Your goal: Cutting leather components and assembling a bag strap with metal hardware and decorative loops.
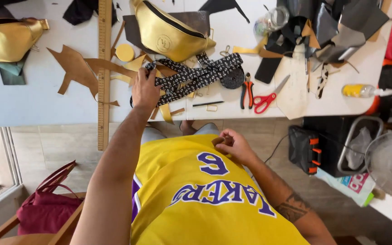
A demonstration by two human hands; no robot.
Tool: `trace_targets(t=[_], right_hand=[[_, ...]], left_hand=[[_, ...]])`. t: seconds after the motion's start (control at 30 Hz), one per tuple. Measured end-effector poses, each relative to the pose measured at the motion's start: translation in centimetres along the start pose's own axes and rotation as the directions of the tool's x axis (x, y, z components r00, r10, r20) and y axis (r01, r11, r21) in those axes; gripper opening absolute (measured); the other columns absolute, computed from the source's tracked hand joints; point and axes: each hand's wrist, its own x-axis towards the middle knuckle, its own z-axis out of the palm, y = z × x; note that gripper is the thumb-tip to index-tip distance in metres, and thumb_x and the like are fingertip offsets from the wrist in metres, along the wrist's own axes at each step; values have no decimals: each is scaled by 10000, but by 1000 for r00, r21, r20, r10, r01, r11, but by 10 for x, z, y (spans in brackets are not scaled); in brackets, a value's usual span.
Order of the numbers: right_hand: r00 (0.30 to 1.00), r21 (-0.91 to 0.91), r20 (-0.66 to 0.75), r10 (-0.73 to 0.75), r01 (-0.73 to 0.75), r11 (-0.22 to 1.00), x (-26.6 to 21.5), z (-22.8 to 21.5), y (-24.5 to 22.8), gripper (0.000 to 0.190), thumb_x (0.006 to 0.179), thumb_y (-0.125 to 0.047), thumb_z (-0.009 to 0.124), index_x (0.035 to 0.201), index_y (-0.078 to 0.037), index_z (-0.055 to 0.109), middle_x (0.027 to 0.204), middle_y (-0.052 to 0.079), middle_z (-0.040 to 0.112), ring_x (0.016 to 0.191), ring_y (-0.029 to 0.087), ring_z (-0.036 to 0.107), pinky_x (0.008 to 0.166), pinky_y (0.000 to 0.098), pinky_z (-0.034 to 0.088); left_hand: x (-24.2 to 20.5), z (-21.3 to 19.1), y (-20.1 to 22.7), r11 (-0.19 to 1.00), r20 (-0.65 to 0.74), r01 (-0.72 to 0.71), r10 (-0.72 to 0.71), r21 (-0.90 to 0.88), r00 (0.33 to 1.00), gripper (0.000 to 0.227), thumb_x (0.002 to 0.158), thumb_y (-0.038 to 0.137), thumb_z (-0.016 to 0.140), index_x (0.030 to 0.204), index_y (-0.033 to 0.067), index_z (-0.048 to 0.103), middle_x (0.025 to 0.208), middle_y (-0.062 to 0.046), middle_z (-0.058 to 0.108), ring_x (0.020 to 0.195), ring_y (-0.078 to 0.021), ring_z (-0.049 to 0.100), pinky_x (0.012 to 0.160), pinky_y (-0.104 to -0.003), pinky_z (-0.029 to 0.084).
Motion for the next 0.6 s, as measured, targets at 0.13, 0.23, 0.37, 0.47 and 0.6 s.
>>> trace_targets(t=[0.13, 0.23, 0.37, 0.47, 0.6], right_hand=[[998, 110, -56, -32, 38, 993, -11, 6, -3, 294, 870, -129, 822, 1031, -97, 577, 966, 123, 732, 681, 167, 675, 584, 274, 564], [988, 69, -139, -71, 81, 994, 1, 4, 6, 292, 963, -159, 710, 1186, -109, 527, 1034, 171, 741, 708, 219, 726, 625, 311, 591], [985, 245, -145, -92, 126, 961, 13, -6, 27, 441, 1020, -113, 594, 1435, -68, 452, 1021, 215, 728, 659, 213, 745, 635, 304, 636], [981, 236, -174, -87, 127, 964, 16, -2, 30, 477, 995, -95, 635, 1454, -43, 517, 1098, 211, 717, 725, 194, 736, 670, 328, 645], [958, 118, -216, -191, 220, 968, 10, 23, 40, 525, 909, -118, 782, 1403, -47, 622, 1128, 175, 743, 962, 192, 707, 869, 374, 601]], left_hand=[[13, 48, -64, 999, -185, 26, -21, 24, 983, 507, 952, 231, 790, 1402, 77, 616, 1382, -153, 446, 1196, -320, 625, 965, -421, 580], [22, 67, -105, 990, -319, 139, -134, -9, 938, 507, 923, 256, 815, 1338, 27, 636, 1463, -157, 371, 1238, -381, 590, 990, -492, 560], [19, 55, -97, 985, -268, 166, -145, 55, 952, 477, 957, 183, 787, 1396, 78, 630, 1500, -187, 379, 1368, -393, 495, 1101, -466, 490], [40, 57, -93, 985, -210, -30, 66, 172, 975, 401, 916, 181, 798, 1300, 132, 691, 1313, -130, 501, 1223, -319, 569, 1013, -411, 493], [92, 123, -146, 923, -226, -226, 303, 310, 926, 322, 707, 268, 905, 981, 172, 766, 1059, -41, 532, 984, -257, 605, 810, -397, 502]])
